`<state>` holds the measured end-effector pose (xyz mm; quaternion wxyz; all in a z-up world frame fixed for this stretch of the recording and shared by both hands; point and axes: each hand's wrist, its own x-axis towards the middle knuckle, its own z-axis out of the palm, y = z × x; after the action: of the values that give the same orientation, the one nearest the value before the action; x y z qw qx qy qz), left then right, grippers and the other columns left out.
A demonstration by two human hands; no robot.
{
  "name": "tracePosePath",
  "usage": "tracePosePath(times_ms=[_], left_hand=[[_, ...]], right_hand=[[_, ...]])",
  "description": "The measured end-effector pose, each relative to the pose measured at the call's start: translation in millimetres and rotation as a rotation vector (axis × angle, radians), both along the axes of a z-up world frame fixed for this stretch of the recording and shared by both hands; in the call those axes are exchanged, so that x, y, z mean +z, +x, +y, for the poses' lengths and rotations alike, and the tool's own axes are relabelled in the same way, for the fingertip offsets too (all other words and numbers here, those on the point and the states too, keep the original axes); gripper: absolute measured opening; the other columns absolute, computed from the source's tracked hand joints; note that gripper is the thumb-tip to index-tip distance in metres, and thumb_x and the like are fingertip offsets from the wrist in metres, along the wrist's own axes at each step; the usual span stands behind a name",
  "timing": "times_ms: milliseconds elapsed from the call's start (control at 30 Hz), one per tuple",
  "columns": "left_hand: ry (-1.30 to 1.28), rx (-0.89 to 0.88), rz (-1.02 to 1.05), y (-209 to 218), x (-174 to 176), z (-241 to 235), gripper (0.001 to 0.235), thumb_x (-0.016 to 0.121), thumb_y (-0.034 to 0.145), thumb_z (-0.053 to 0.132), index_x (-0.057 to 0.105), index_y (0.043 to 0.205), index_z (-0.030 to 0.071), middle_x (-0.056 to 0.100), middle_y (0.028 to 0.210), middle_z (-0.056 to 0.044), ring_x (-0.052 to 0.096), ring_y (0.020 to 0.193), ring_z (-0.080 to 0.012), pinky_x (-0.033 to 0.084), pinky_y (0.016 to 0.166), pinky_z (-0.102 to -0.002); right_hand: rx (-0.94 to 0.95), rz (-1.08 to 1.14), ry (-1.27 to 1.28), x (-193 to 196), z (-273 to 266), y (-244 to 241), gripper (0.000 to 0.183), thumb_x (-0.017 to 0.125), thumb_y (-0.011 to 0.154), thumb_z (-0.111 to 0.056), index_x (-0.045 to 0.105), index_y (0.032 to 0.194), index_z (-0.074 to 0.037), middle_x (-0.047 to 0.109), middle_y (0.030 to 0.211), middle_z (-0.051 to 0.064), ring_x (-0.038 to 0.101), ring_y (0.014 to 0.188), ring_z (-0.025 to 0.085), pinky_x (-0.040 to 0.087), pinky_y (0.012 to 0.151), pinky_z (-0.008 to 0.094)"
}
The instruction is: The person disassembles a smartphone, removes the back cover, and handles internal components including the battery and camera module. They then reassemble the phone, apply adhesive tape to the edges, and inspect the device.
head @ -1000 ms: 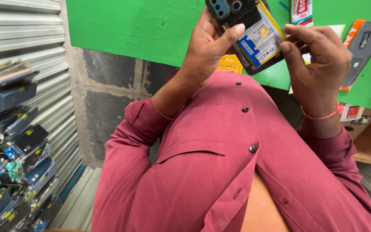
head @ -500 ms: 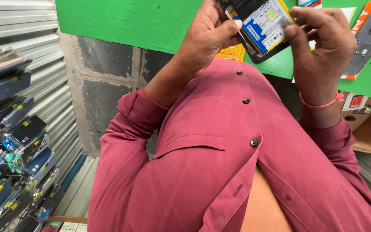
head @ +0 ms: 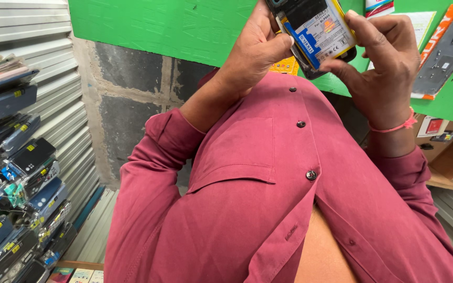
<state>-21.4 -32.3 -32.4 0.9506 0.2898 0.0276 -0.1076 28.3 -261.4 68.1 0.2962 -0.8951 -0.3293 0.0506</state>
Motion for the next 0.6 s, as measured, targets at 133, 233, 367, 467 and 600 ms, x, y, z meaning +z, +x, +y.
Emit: tracePosePath(times_ms=[133, 233, 367, 467, 600], left_hand=[[0.015, -0.01, 0.009, 2, -3, 2, 0.054, 0.048, 0.105, -0.009, 0.027, 0.155, -0.002, 0.05, 0.15, -0.016, 0.06, 0.133, -0.022, 0.054, 0.117, -0.042], [0.004, -0.052, 0.002, 2, -7, 1, 0.051, 0.049, 0.107, -0.01, 0.03, 0.154, -0.002, 0.055, 0.14, -0.017, 0.063, 0.127, -0.0225, 0.056, 0.114, -0.041], [0.073, -0.055, -0.005, 2, -10, -7, 0.054, 0.051, 0.104, -0.012, 0.03, 0.152, -0.001, 0.059, 0.136, -0.015, 0.066, 0.123, -0.0191, 0.058, 0.107, -0.037], [0.097, -0.073, -0.006, 1, -11, -12, 0.057, 0.054, 0.104, -0.013, 0.03, 0.153, 0.001, 0.06, 0.135, -0.014, 0.066, 0.12, -0.0172, 0.059, 0.1, -0.034], [0.086, -0.082, -0.065, -2, -13, -11, 0.061, 0.055, 0.108, -0.013, 0.025, 0.158, 0.004, 0.059, 0.133, -0.01, 0.063, 0.114, -0.0134, 0.057, 0.094, -0.03]], right_hand=[[0.025, -0.021, -0.019, -2, -3, 1, 0.071, 0.094, 0.093, -0.034, 0.064, 0.149, -0.003, 0.056, 0.115, 0.006, 0.056, 0.098, 0.015, 0.051, 0.076, 0.026], [0.009, 0.007, 0.007, -6, 2, -2, 0.071, 0.095, 0.092, -0.031, 0.061, 0.148, -0.003, 0.055, 0.115, 0.008, 0.058, 0.097, 0.015, 0.052, 0.077, 0.026], [-0.022, 0.056, 0.039, -8, 13, -7, 0.07, 0.092, 0.091, -0.025, 0.057, 0.147, -0.003, 0.053, 0.113, 0.008, 0.059, 0.096, 0.015, 0.053, 0.077, 0.026], [-0.07, 0.109, 0.068, -8, 21, -11, 0.068, 0.097, 0.093, -0.02, 0.055, 0.144, -0.004, 0.051, 0.112, 0.007, 0.059, 0.095, 0.015, 0.054, 0.075, 0.026], [-0.152, 0.194, 0.097, -11, 29, -14, 0.065, 0.097, 0.092, -0.016, 0.053, 0.138, -0.004, 0.048, 0.117, 0.008, 0.058, 0.098, 0.015, 0.054, 0.073, 0.024]])
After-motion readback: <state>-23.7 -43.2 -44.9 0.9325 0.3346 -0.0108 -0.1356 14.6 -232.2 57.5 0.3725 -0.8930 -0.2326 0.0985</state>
